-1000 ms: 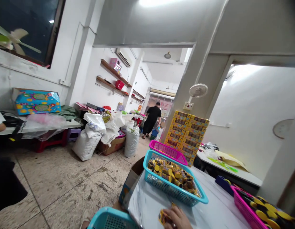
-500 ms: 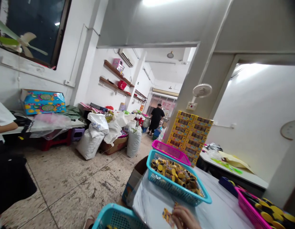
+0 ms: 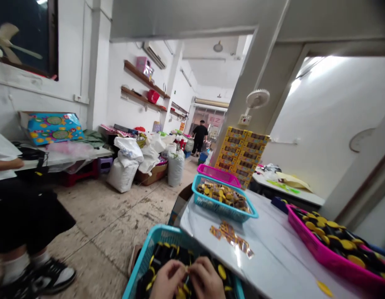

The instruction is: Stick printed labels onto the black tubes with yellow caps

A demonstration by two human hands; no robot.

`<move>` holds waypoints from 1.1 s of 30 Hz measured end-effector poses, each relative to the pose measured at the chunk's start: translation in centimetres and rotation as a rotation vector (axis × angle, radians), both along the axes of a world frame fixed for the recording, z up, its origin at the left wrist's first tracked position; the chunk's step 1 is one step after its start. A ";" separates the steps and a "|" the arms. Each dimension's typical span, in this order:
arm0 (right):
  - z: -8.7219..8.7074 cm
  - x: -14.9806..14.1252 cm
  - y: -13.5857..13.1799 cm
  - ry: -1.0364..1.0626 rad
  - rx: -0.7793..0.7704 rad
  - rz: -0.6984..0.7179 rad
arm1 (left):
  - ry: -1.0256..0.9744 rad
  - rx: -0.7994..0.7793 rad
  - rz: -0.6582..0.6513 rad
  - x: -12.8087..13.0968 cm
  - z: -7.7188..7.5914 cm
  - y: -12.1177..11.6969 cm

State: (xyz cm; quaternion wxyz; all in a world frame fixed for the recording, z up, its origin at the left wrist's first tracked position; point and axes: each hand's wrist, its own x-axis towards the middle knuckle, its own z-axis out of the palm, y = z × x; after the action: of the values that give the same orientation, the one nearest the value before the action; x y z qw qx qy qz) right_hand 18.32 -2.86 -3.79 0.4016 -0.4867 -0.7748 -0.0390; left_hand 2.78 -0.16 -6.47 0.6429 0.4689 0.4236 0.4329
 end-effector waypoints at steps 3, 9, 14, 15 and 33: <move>0.3 -0.4 -0.7 0.094 -0.099 0.014 | -0.072 0.139 0.077 0.3 0.2 -0.7; 0.5 -0.3 -0.9 0.306 -0.376 0.010 | -0.102 0.084 0.133 -0.1 0.7 -0.7; 1.1 -0.5 -1.1 0.595 -0.674 -0.025 | -0.140 0.024 0.075 -0.2 0.5 -0.5; 1.3 -0.5 -1.0 0.581 -0.699 -0.014 | -0.143 0.021 0.048 -0.2 0.5 -0.5; 1.9 -0.2 0.9 0.388 -0.572 -0.148 | -0.145 0.014 0.186 -0.4 1.1 -0.7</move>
State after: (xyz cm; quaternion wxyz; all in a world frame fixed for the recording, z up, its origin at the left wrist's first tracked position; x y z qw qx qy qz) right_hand 18.17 -2.01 -1.84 0.3848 -0.6328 -0.6262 0.2437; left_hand 2.34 -0.87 -5.38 0.6255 0.3994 0.4149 0.5264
